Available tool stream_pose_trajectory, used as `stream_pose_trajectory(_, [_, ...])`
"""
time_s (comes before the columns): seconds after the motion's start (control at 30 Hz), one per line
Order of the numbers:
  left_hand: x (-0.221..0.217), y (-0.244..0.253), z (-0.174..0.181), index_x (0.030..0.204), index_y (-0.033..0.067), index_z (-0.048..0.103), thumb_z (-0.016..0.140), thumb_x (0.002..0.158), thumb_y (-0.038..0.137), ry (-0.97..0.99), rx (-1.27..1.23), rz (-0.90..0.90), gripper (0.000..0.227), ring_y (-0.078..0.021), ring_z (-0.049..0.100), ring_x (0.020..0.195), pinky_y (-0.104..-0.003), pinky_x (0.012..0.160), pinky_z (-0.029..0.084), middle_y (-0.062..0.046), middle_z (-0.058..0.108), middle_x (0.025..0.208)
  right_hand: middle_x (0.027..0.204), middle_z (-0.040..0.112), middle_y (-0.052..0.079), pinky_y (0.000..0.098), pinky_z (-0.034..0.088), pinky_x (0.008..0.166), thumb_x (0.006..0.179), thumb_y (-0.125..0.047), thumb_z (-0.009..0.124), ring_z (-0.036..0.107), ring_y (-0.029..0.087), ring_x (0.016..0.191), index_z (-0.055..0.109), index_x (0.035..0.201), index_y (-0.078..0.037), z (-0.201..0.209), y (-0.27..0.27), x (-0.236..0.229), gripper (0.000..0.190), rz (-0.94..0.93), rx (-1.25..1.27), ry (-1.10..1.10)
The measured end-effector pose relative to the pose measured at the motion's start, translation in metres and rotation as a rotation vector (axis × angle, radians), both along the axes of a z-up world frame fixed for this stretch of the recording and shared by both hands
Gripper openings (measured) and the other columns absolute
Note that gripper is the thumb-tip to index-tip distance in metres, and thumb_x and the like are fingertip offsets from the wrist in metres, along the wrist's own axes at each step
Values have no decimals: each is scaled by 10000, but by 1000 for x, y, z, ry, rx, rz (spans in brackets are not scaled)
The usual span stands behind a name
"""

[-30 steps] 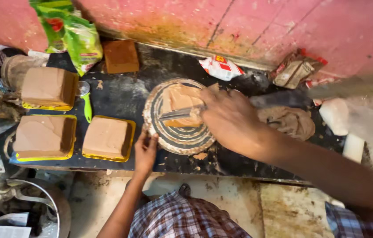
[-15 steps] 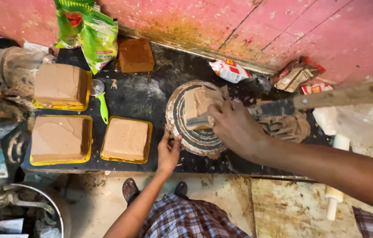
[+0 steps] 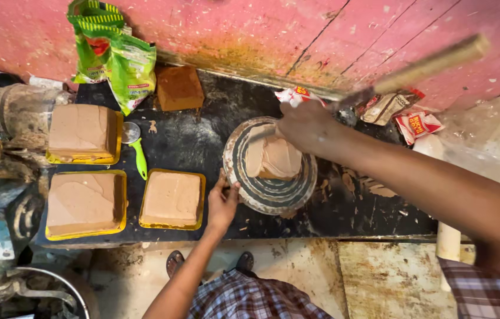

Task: The person spreads a brown paste onto a square block using a metal spatula. They smooth the surface and scrape excess paste back onto the work surface, repeating the process on multiple blocks.

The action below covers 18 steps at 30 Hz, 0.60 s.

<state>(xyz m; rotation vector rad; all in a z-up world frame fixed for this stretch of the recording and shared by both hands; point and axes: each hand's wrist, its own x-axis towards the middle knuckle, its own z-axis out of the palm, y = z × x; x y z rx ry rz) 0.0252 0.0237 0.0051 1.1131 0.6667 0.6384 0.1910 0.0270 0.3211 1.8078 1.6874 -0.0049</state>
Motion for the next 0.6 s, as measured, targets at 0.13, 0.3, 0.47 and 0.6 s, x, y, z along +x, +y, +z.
stream_pose_trajectory(0.13, [9,22,-8,1354,29,616,680,976,169,-76,-65,-28,409,-28,534,636,-222,564,490,51,653,801,1006,636,148,453,529,658,820,-141,662,697,321,874,758,807,-71,8,-32,-14,120,74,11,90])
stream_pose_trajectory(0.3, [18,42,-18,1205,-26,712,711,1018,171,9,-29,-71,271,-44,490,638,-239,557,418,44,637,766,1076,607,139,442,500,711,765,-141,665,635,341,979,763,769,-104,13,-56,-38,105,232,79,-29])
stream_pose_trajectory(0.47, [21,62,-10,1251,21,707,701,978,182,-18,-54,-89,317,-30,501,643,-228,564,451,66,640,772,1082,612,86,387,498,780,712,-243,650,615,339,1081,766,739,-113,18,-69,-39,176,500,234,-309])
stream_pose_trajectory(0.6, [26,76,-12,1244,3,727,705,989,194,8,33,-87,320,-29,517,696,-225,611,472,57,656,826,1050,585,68,376,471,746,779,-237,637,596,262,982,771,859,-71,24,-98,-30,229,430,95,-272])
